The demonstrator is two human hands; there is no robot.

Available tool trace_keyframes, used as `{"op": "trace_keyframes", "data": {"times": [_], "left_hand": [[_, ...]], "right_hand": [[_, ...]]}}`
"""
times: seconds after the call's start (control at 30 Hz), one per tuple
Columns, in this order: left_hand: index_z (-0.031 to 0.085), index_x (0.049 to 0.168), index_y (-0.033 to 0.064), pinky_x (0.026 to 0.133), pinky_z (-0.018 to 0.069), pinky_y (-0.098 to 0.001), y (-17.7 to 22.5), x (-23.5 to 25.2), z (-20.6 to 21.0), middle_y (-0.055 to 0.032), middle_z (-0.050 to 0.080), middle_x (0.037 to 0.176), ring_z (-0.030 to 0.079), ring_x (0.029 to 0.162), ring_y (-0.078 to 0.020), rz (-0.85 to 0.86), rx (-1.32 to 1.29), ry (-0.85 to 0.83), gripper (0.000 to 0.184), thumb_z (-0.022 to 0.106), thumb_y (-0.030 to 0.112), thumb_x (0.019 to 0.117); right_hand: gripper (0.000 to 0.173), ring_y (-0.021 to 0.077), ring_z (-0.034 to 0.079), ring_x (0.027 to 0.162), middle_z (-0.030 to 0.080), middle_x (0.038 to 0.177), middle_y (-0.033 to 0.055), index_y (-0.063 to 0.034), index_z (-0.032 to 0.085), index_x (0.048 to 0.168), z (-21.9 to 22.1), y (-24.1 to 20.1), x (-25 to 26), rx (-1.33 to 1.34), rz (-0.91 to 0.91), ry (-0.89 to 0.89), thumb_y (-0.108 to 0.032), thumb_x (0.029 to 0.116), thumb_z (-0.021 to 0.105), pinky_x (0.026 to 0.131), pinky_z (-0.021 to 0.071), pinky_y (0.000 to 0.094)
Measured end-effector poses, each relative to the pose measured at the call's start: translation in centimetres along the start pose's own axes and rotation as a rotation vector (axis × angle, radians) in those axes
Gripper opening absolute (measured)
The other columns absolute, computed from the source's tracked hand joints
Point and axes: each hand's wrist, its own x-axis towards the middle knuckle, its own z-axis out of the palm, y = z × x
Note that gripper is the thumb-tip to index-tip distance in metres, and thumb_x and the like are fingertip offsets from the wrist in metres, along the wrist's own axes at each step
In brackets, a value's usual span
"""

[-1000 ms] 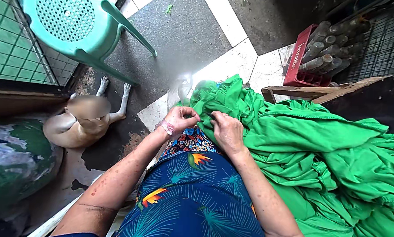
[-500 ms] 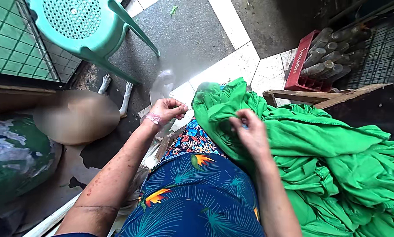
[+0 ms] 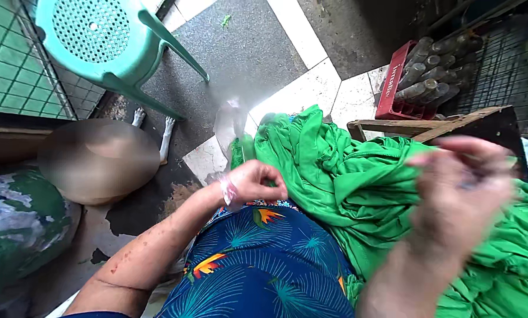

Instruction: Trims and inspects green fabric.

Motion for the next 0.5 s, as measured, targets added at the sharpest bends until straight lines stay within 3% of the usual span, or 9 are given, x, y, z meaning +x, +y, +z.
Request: {"op": "trace_keyframes", "data": {"times": [0.07, 0.13, 0.2, 0.23, 0.27, 0.33, 0.37, 0.43, 0.5], "left_hand": [[0.072, 0.085, 0.0040, 0.064, 0.0519, -0.0123, 1.0, -0.5, 1.5, 0.0057, 0.065, 0.080, 0.060, 0.069, 0.0056, 0.082, 0.079, -0.129, 0.009, 0.070, 0.010, 0.0904], [0.073, 0.088, -0.0002, 0.064, 0.0453, -0.0134, 1.5, -1.1, 2.5, -0.0014, 0.066, 0.085, 0.055, 0.072, 0.0034, 0.195, 0.216, -0.205, 0.018, 0.069, 0.016, 0.0926], [0.074, 0.089, -0.0033, 0.065, 0.0444, -0.0196, 1.7, -1.7, 3.3, -0.0094, 0.068, 0.084, 0.056, 0.073, -0.0044, 0.280, 0.303, -0.248, 0.021, 0.069, 0.017, 0.0936], [0.074, 0.089, -0.0035, 0.065, 0.0438, -0.0211, 1.6, -2.0, 3.5, -0.0108, 0.068, 0.083, 0.056, 0.072, -0.0064, 0.299, 0.319, -0.264, 0.021, 0.068, 0.016, 0.0936], [0.074, 0.088, -0.0035, 0.064, 0.0430, -0.0211, 1.3, -2.1, 3.6, -0.0112, 0.068, 0.082, 0.055, 0.071, -0.0069, 0.306, 0.320, -0.269, 0.020, 0.068, 0.015, 0.0935], [0.074, 0.088, -0.0032, 0.066, 0.0435, -0.0184, 0.5, -2.4, 3.6, -0.0105, 0.068, 0.084, 0.056, 0.073, -0.0047, 0.316, 0.276, -0.204, 0.020, 0.069, 0.015, 0.0935], [0.074, 0.088, -0.0038, 0.069, 0.0460, -0.0165, 0.0, -2.6, 3.6, -0.0098, 0.070, 0.087, 0.059, 0.077, -0.0028, 0.335, 0.220, -0.109, 0.020, 0.069, 0.015, 0.0928], [0.073, 0.089, -0.0026, 0.071, 0.0535, -0.0148, -0.7, -3.2, 2.9, -0.0022, 0.071, 0.091, 0.064, 0.079, 0.0026, 0.300, 0.066, 0.162, 0.016, 0.067, 0.012, 0.0927], [0.070, 0.095, -0.0011, 0.069, 0.0562, -0.0179, -1.5, -3.4, 1.2, 0.0020, 0.070, 0.089, 0.064, 0.073, 0.0020, 0.233, 0.036, 0.435, 0.010, 0.063, 0.006, 0.0946]], "right_hand": [[0.055, 0.0056, 0.067, 0.093, 0.068, 0.109, 0.0021, 0.0000, 0.051, 0.135, 7.4, -1.9, 2.1, 0.081, 0.047, -0.211, -0.025, 0.0923, 0.074, 0.079, 0.0573, 0.0266], [0.087, 0.0293, 0.067, 0.101, 0.067, 0.118, 0.0214, 0.0025, 0.045, 0.148, 13.1, -2.5, 3.4, 0.031, 0.118, -0.417, -0.036, 0.0805, 0.086, 0.082, 0.0564, 0.0478], [0.095, 0.0398, 0.068, 0.101, 0.066, 0.121, 0.0253, -0.0028, 0.044, 0.152, 17.3, -2.6, 4.0, -0.064, 0.137, -0.578, -0.044, 0.0777, 0.088, 0.082, 0.0544, 0.0595], [0.088, 0.0402, 0.068, 0.099, 0.067, 0.118, 0.0245, -0.0037, 0.047, 0.150, 18.7, -2.5, 4.1, -0.078, 0.112, -0.642, -0.043, 0.0816, 0.085, 0.081, 0.0539, 0.0604], [0.070, 0.0393, 0.069, 0.096, 0.069, 0.112, 0.0233, -0.0030, 0.054, 0.143, 19.8, -2.3, 4.0, -0.057, 0.071, -0.688, -0.036, 0.0882, 0.080, 0.081, 0.0538, 0.0599], [0.024, 0.0362, 0.069, 0.087, 0.071, 0.094, 0.0201, 0.0010, 0.068, 0.115, 20.9, -1.8, 3.3, 0.010, -0.012, -0.691, -0.013, 0.0964, 0.067, 0.075, 0.0533, 0.0577], [0.014, 0.0356, 0.068, 0.083, 0.069, 0.088, 0.0195, 0.0023, 0.068, 0.106, 20.9, -1.7, 2.9, 0.022, -0.030, -0.665, -0.006, 0.0972, 0.063, 0.071, 0.0524, 0.0564], [0.015, 0.0336, 0.068, 0.084, 0.070, 0.089, 0.0196, 0.0051, 0.068, 0.105, 20.1, -1.6, 2.8, 0.013, 0.003, -0.642, -0.005, 0.0985, 0.059, 0.077, 0.0527, 0.0546], [0.013, 0.0320, 0.066, 0.078, 0.067, 0.087, 0.0201, 0.0063, 0.066, 0.107, 18.1, -2.1, 2.2, 0.010, -0.015, -0.608, 0.000, 0.0972, 0.060, 0.071, 0.0522, 0.0498]]}}
